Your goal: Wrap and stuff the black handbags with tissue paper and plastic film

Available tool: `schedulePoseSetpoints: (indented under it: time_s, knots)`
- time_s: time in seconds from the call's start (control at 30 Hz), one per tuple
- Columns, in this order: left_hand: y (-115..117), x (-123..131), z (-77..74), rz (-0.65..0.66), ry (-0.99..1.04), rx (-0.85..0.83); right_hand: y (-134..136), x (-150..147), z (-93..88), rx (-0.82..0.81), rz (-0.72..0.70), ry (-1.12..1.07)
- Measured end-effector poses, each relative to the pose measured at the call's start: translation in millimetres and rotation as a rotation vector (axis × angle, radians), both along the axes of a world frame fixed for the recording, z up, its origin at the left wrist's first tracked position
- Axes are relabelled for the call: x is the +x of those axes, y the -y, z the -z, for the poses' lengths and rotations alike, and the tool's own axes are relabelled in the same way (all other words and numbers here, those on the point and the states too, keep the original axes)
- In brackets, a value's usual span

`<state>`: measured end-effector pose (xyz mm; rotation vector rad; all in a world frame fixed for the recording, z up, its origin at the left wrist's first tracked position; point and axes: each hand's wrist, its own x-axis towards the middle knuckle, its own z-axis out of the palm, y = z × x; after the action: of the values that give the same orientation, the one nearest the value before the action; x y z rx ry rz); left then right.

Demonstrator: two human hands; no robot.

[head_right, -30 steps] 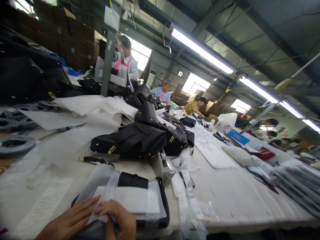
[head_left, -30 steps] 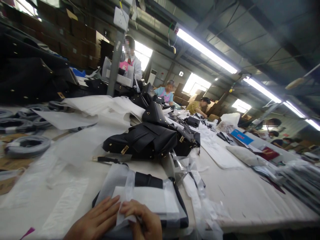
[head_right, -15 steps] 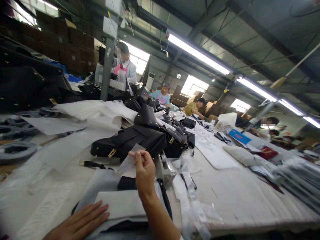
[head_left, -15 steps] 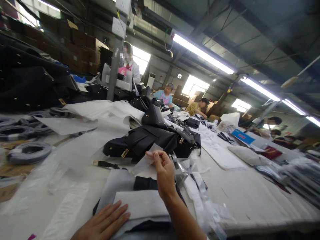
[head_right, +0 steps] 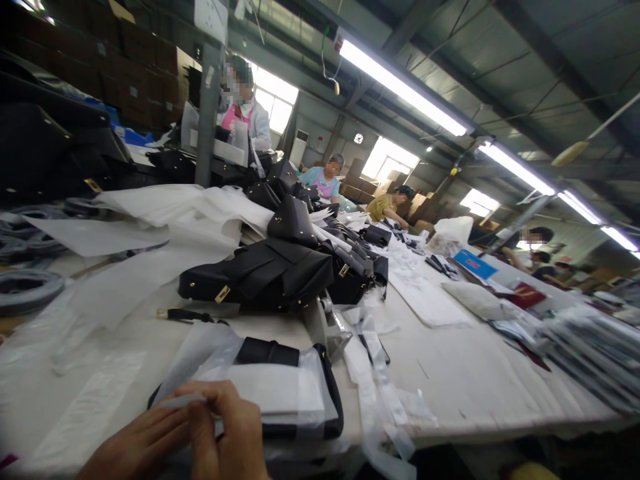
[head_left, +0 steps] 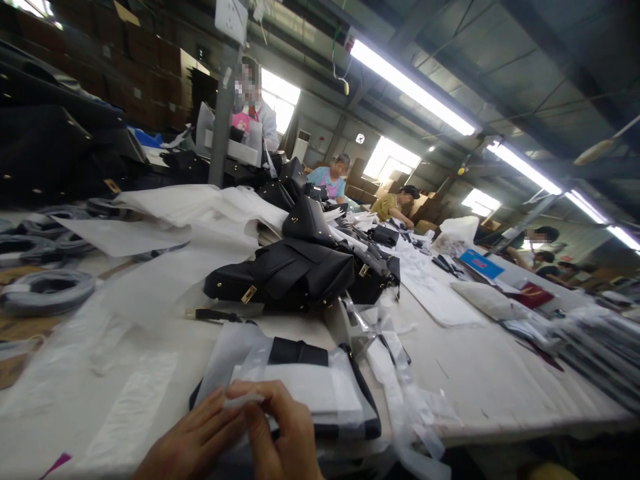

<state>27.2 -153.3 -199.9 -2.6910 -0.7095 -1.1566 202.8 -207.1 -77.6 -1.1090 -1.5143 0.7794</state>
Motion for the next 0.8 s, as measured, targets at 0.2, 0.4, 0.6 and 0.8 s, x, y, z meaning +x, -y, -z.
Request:
schedulePoseSetpoints:
  time_s: [0.2, 0.4, 0.6, 0.8]
  knots:
    - [-9.6, -7.2, 22.1, -0.017, -0.033, 0.061, 2.8, -1.8, 24.6, 0.118, 0.046, 0.172]
    - [-3.9, -2.4, 27.4, -0.003, 0.050, -0.027, 13.3, 9.4, 62.7, 0.400, 0.008, 0.301]
    - [3.7, -6.8, 14.7, 0.000, 0.084, -0.213, 14.2, 18.3, 40.0, 0.519, -0.125, 0.424]
    - [2.4, -8.1, -10.7, 0.057, -0.020, -0.195, 31.7, 24.7, 24.2, 0.410, -0.138, 0.318]
